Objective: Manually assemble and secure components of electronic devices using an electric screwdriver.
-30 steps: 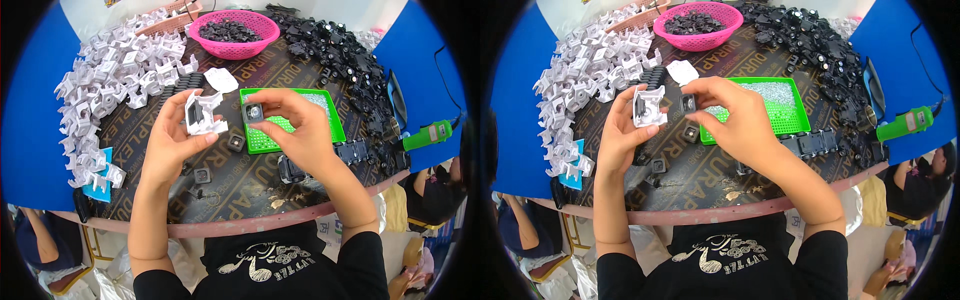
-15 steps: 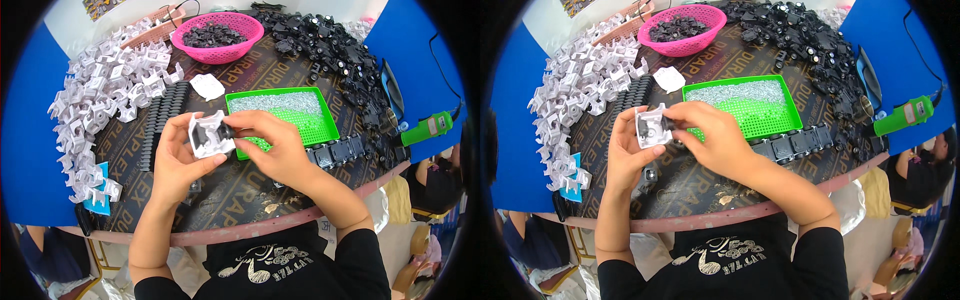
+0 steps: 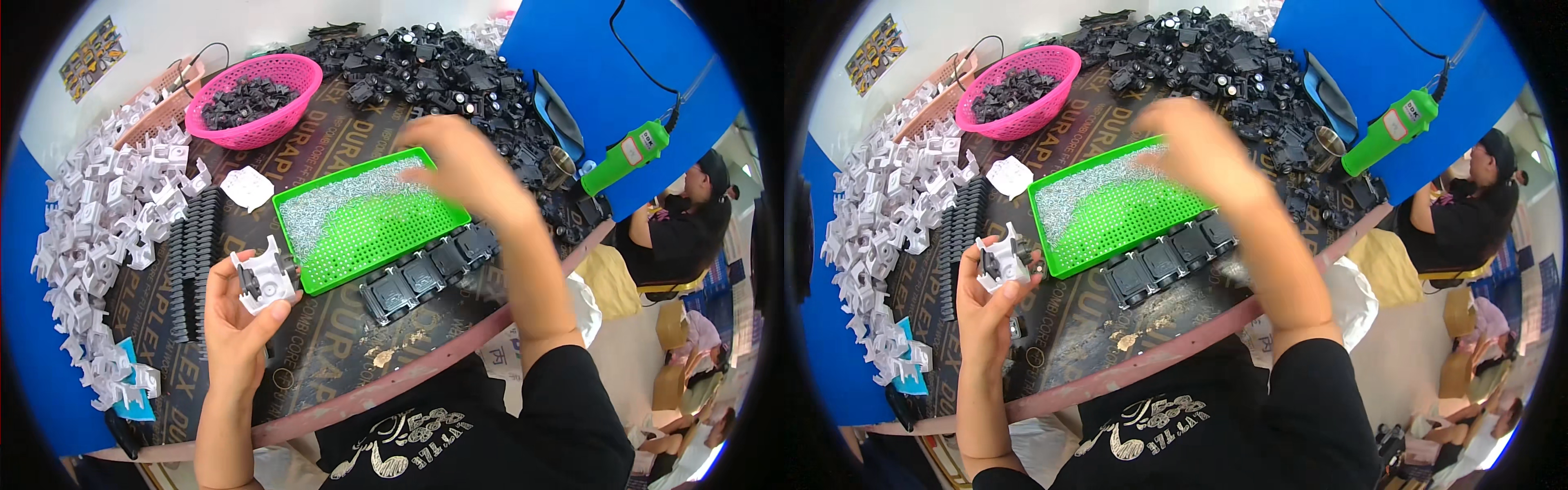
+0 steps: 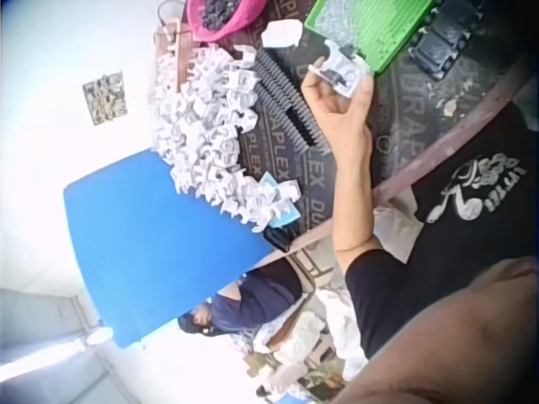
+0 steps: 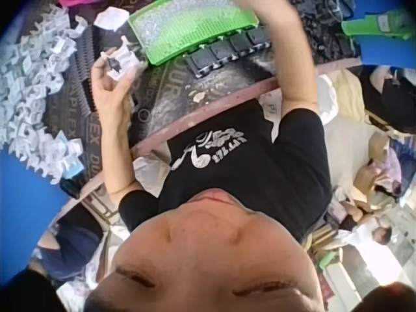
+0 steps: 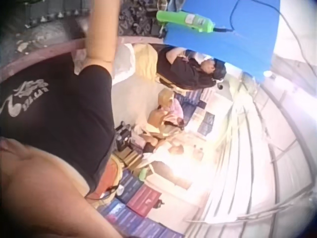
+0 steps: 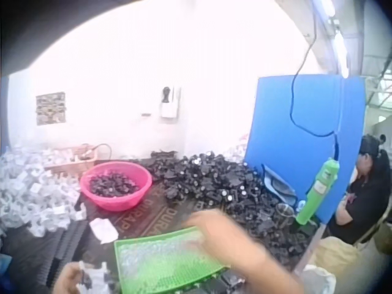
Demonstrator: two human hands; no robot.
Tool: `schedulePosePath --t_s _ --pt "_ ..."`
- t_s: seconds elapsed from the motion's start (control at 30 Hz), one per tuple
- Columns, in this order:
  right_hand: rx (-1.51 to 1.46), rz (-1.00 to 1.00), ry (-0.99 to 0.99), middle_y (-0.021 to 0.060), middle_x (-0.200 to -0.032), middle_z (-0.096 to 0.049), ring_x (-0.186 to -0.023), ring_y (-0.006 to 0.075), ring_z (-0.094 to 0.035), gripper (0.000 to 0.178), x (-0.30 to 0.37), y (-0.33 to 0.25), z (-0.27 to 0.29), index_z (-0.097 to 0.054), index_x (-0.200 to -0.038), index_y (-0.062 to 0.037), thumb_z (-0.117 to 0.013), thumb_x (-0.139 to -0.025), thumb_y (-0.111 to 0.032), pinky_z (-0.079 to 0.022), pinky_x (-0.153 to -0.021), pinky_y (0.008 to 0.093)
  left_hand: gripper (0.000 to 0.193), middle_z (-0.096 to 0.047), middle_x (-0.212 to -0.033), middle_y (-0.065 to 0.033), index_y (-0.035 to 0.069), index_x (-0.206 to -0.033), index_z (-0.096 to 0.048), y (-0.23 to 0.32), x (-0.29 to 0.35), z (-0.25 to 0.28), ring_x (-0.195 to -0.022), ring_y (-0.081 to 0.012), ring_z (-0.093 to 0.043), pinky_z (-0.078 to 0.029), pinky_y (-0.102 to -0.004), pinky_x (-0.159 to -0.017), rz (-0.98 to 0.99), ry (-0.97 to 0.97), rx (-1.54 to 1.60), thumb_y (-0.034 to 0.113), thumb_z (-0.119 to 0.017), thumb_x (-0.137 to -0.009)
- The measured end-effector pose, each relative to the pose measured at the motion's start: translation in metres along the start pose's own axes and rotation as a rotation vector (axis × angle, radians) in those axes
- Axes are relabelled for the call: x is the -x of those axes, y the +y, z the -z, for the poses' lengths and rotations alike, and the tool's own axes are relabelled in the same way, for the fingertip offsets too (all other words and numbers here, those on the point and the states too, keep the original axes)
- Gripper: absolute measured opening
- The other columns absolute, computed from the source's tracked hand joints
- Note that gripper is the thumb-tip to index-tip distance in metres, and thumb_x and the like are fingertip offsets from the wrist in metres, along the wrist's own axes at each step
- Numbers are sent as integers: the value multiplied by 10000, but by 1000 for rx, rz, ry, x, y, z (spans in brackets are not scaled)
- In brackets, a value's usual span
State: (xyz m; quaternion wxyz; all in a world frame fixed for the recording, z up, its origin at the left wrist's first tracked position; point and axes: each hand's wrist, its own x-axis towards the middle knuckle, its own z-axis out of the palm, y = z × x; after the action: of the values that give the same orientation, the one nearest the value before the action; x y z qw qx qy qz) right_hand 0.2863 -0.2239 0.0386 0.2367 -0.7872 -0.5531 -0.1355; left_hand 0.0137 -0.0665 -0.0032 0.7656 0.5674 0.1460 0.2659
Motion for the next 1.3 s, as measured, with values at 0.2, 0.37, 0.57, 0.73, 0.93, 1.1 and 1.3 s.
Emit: schedulePosePath --t_s 0.2,0.37,0.57,0.73,0.93,1.1,1.3 --pt "489 -655 -255 169 -976 -687 -951 353 -650 360 49 199 -8 -676 -978 -32 -768 -666 -184 -523 -821 412 704 -529 -1230 -118 33 -1316 -381 8 -4 -11 -1124 -230 -577 -508 -381 -953 61 -98 121 -61 -757 -729" --pt "267 -559 -120 155 -987 -679 -910 299 -657 281 33 143 2 -677 -992 -39 -729 -751 -174 -520 -787 378 730 -516 -1264 -99 43 -1311 -420 4 1 0 -1169 -201 -536 -453 -351 -1003 69 -148 96 -107 -768 -688" --pt "-1025 -377 -322 -17 -931 -633 -874 44 -560 215 10 -33 31 -576 -1103 -50 -634 -926 -156 -442 -745 221 703 -477 -1322 -88 45 -1312 -425 -9 -5 6 -1234 -203 -488 -453 -373 -1023 -13 -203 50 -140 -731 -707" --pt "-1160 -97 -353 41 -956 -649 -895 100 -612 164 5 -85 -8 -640 -1042 -20 -667 -884 -54 -503 -763 243 703 -450 -1329 -66 60 -1311 -426 -8 -5 -1 -1229 -197 -493 -488 -360 -998 -15 -298 42 -145 -736 -715" --pt "-713 -60 125 125 -1106 -614 -969 183 -634 265 18 -110 -44 -662 -1078 -23 -727 -824 -61 -524 -827 290 663 -450 -1275 -82 36 -1272 -414 -7 -4 -2 -1168 -195 -543 -517 -353 -976 -31 -178 22 -143 -738 -722" --pt "-799 -18 -100 101 -1279 -561 -1162 221 -555 509 26 -115 -34 -602 -1221 -46 -807 -769 -160 -489 -919 349 674 -473 -1276 -102 28 -1267 -417 -7 -4 -1 -1179 -198 -529 -478 -352 -1000 -109 -81 22 -118 -760 -706" --pt "-1074 -87 -24 111 -1278 -560 -1150 204 -575 579 31 -111 -42 -564 -1254 -51 -805 -728 -79 -496 -961 357 720 -476 -1357 -152 40 -1292 -426 -11 -6 -1 -1240 -225 -494 -425 -376 -1046 -186 -132 -43 -96 -784 -682"
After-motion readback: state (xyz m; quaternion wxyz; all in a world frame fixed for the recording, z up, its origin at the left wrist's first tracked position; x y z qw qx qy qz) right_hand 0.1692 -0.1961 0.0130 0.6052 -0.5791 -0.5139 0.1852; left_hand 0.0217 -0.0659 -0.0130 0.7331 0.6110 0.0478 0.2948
